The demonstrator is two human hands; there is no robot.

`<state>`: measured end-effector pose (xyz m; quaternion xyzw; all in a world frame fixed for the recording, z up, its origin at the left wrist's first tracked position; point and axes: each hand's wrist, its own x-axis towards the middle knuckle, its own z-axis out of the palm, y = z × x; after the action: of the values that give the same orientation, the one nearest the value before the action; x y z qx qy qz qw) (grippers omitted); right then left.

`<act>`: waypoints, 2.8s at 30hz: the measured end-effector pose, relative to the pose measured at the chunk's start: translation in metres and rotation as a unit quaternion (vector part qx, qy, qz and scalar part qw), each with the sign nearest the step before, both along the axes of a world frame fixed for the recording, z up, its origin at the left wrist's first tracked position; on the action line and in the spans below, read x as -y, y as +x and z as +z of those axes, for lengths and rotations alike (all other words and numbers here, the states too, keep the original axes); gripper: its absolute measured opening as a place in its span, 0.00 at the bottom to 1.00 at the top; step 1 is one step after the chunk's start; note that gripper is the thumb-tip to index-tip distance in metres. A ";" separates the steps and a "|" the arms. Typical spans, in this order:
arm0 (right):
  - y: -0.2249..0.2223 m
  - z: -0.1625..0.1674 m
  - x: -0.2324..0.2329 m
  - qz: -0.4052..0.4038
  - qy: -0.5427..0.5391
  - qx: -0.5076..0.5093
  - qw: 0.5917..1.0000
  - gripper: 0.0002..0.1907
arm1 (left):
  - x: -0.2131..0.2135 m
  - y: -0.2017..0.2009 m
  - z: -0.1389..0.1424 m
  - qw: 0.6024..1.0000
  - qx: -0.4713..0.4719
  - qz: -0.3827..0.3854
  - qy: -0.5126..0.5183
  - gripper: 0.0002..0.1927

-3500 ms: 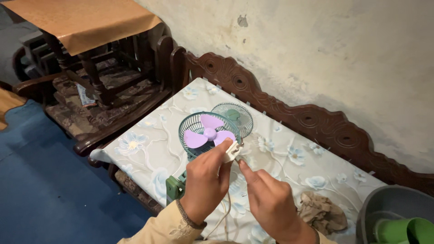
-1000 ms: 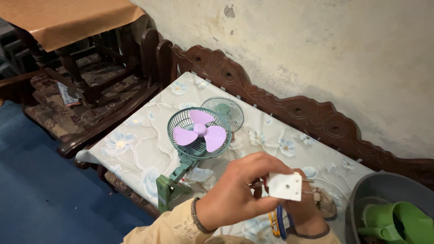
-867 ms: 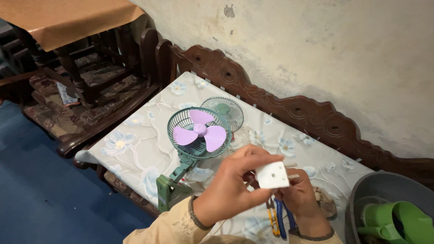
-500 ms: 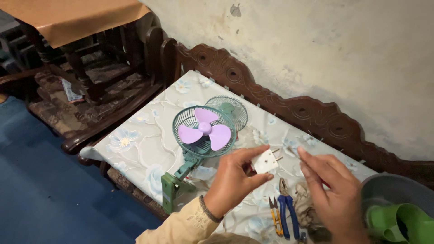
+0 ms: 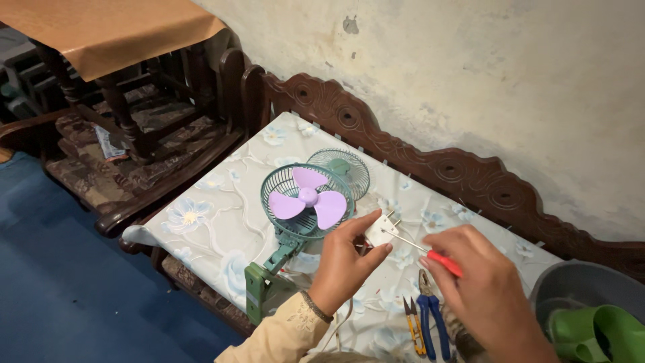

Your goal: The person repairs a small table fan's power plug, using a screwdriver and pliers to open the plug and reattach its wires, then reattaches the fan's front grille and arranges the power cord on the table.

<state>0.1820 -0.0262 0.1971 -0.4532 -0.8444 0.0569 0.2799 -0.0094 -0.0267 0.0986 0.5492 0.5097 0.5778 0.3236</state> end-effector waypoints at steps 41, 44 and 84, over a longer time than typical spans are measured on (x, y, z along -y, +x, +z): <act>-0.034 -0.006 -0.020 0.153 0.087 -0.007 0.984 0.12 | -0.007 -0.010 -0.032 0.994 -0.040 0.079 -0.055 0.28; -0.038 -0.012 -0.022 0.157 0.077 -0.001 0.985 0.12 | -0.007 -0.011 -0.033 0.995 -0.038 0.079 -0.053 0.27; -0.027 -0.151 -0.068 0.078 -0.477 -0.509 0.712 0.14 | -0.020 -0.010 -0.070 0.891 0.432 -0.110 -0.088 0.30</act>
<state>0.1553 0.0419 0.0459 -0.3614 -0.4673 0.6958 0.4085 -0.0193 -0.0071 0.0281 0.2675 0.3048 0.6716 0.6201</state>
